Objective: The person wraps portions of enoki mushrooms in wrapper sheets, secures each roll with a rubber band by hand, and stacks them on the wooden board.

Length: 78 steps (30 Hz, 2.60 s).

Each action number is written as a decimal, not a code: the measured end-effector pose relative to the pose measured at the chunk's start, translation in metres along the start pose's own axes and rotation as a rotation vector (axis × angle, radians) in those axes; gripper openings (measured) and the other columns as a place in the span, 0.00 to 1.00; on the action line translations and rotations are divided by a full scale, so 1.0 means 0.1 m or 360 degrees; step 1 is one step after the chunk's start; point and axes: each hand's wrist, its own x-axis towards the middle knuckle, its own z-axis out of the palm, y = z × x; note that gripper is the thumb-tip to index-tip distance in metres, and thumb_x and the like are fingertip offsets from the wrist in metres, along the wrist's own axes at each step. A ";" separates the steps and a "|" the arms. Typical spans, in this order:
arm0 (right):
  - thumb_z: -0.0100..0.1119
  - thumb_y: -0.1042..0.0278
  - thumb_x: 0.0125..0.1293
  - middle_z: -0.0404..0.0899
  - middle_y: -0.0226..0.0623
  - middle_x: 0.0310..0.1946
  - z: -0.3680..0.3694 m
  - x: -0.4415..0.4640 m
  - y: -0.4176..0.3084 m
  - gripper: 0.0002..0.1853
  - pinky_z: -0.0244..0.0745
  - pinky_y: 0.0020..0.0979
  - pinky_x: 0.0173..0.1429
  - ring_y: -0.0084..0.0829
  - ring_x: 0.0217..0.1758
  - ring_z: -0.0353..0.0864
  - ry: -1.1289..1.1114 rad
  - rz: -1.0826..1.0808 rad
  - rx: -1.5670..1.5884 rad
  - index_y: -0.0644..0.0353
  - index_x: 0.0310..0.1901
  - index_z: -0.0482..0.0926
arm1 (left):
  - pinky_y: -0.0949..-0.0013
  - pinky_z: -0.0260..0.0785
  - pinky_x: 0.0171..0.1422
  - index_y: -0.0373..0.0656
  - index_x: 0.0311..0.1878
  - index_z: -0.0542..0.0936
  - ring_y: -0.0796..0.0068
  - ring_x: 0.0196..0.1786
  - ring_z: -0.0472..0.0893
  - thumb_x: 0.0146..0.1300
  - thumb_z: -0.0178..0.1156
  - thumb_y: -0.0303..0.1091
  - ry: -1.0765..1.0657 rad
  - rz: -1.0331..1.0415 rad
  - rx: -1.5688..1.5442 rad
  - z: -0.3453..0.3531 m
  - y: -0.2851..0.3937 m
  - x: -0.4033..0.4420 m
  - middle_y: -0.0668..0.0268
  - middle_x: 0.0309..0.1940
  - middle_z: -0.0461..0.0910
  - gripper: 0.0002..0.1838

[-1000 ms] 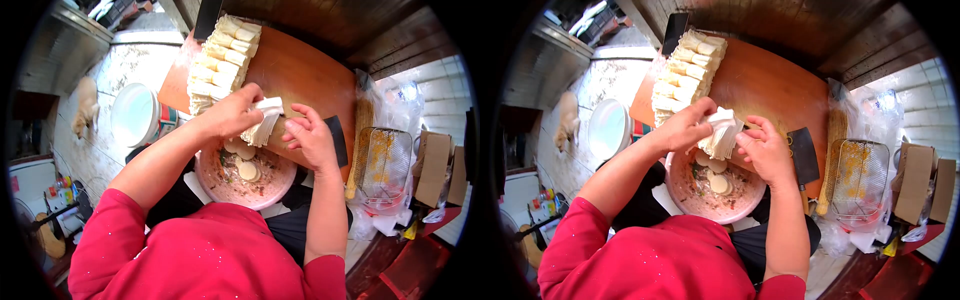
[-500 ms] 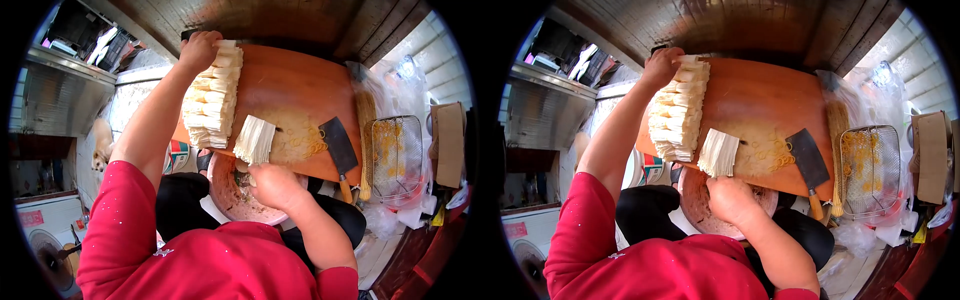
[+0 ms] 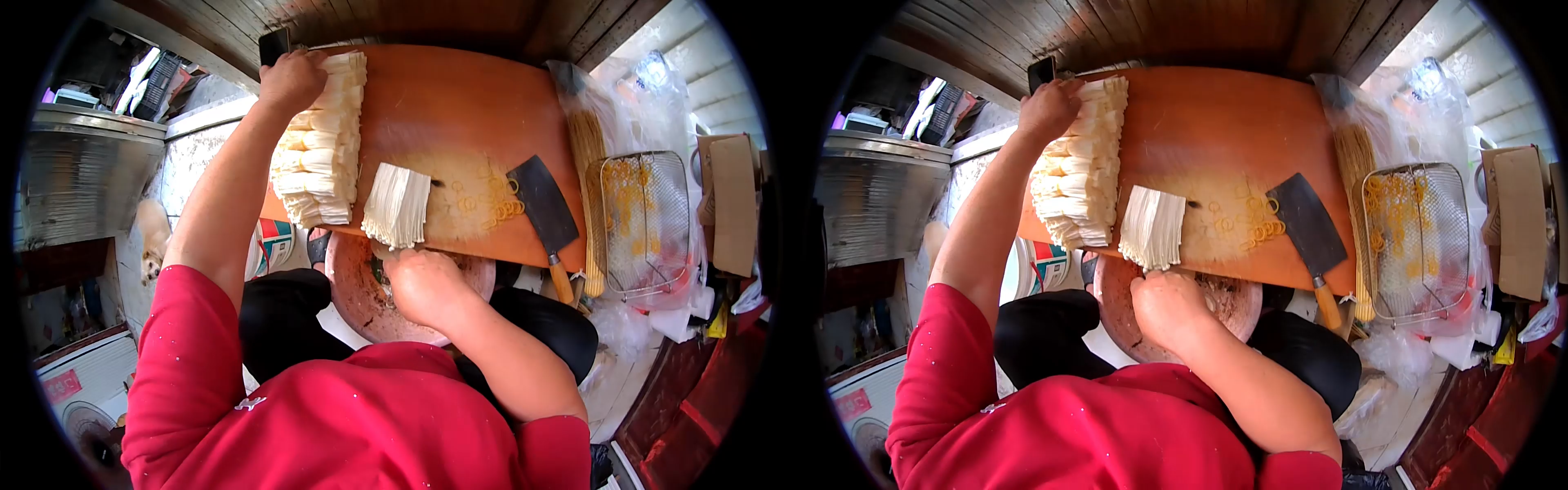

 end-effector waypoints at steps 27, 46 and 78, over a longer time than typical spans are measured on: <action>0.62 0.60 0.52 0.84 0.46 0.27 0.42 0.69 0.72 0.17 0.80 0.35 0.38 0.35 0.29 0.85 0.0514 0.0973 0.1329 0.66 0.37 0.80 | 0.56 0.67 0.66 0.51 0.66 0.67 0.46 0.61 0.73 0.54 0.63 0.36 -0.0541 0.0134 -0.1219 -0.01 0.78 -2.06 0.46 0.62 0.68 0.34; 0.63 0.71 0.54 0.78 0.35 0.27 0.18 0.69 0.56 0.12 0.64 0.27 0.17 0.22 0.18 0.72 0.0430 0.0964 0.1840 0.65 0.38 0.73 | 0.57 0.73 0.56 0.50 0.51 0.80 0.56 0.49 0.80 0.55 0.59 0.35 -0.0607 0.0406 -0.0785 0.15 0.70 -1.86 0.55 0.44 0.76 0.18; 0.65 0.67 0.59 0.81 0.30 0.27 -0.10 0.44 0.54 0.11 0.72 0.22 0.26 0.19 0.22 0.77 0.0555 0.0830 0.1648 0.64 0.41 0.82 | 0.75 0.70 0.31 0.40 0.40 0.75 0.79 0.24 0.74 0.66 0.59 0.37 -0.0415 -0.0726 -0.2929 -0.11 0.72 -1.61 0.68 0.28 0.76 0.10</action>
